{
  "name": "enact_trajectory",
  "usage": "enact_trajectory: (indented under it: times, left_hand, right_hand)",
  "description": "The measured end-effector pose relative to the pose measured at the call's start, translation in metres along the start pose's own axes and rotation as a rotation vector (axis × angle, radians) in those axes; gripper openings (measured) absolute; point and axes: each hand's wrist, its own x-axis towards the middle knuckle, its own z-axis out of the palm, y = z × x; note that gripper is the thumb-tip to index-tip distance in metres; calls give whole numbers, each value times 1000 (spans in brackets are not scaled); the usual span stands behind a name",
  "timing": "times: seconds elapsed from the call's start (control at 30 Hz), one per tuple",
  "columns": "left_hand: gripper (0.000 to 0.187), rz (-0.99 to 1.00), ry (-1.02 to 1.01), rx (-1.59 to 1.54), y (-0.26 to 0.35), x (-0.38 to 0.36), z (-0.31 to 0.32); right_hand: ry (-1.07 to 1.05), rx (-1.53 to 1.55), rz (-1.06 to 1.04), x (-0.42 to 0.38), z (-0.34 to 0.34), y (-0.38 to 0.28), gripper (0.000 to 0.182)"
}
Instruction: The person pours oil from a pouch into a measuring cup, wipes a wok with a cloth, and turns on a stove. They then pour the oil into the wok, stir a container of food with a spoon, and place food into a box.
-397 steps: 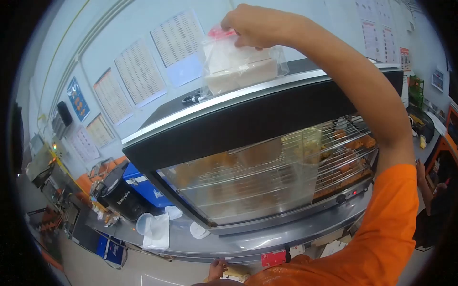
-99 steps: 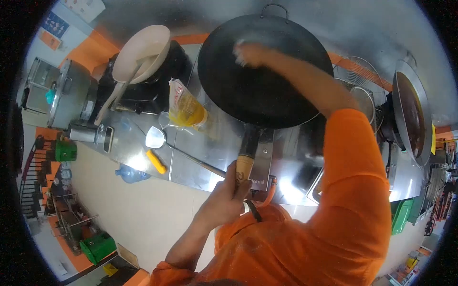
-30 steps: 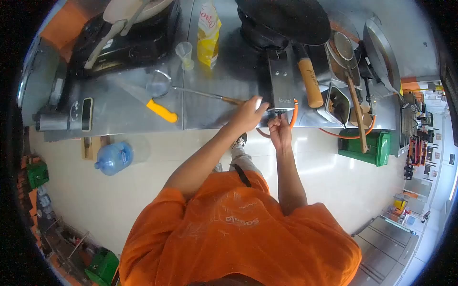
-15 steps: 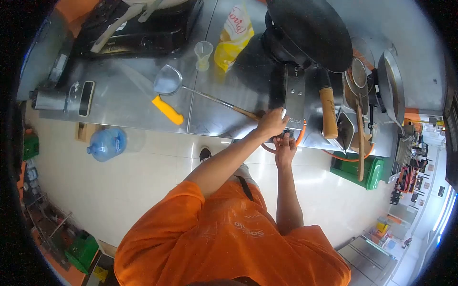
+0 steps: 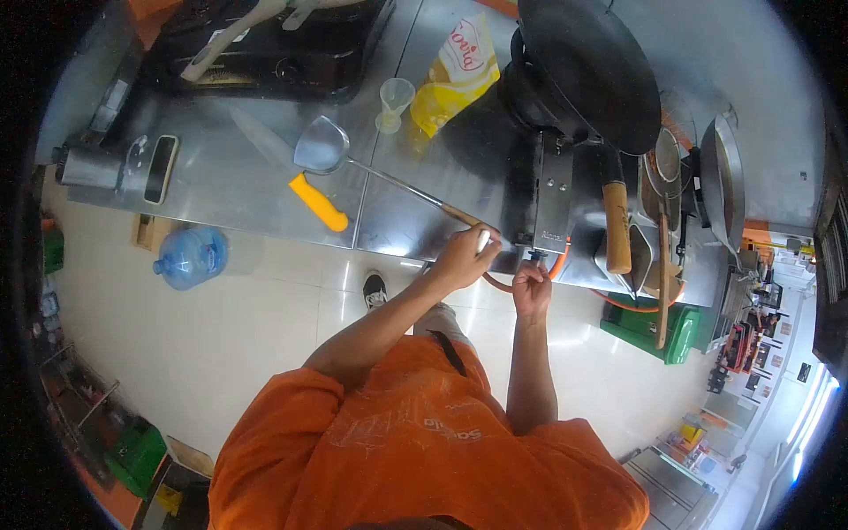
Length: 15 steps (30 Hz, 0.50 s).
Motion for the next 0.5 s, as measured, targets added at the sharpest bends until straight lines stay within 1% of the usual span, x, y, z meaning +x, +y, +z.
enact_trajectory:
  times: [0.03,0.1,0.13,0.2,0.23,0.3,0.33,0.37,0.43,0.47,0.5]
  left_hand:
    - [22,2,0,0,-1,-3,-3]
    - [22,25,-1,-5,0,-5,-6]
    - [22,29,2,-8,-2,-6,-7]
    - [23,85,23,16,-7,-9,-12]
    - [23,89,29,17,-9,-13,-20]
    - [24,0,3,114,-14,-32,-40]
    - [24,-36,-7,78,-14,-45,-53]
    - [25,-68,-17,42,-14,-58,-66]
    - [25,-11,38,140,-27,-88,-86]
    - [25,-23,51,113,-36,-102,-96]
    - [25,-36,62,85,-43,-117,-104]
  right_hand:
    - [-2,0,0,1,-3,-1,18]
    - [-110,221,102,5,-8,-4,19]
    - [-113,215,104,6,-9,-4,19]
    - [-191,274,122,7,-13,-3,19]
    - [-194,271,128,4,-5,6,19]
    - [53,-133,-61,-13,22,28,17]
    - [-8,-148,-4,-12,14,22,15]
    - [-9,-151,-4,-9,7,18,15]
    - [-49,-324,-44,-2,-8,18,13]
    - [-42,-588,-170,2,-10,26,13]
    - [-39,-583,-169,-1,-4,30,13]
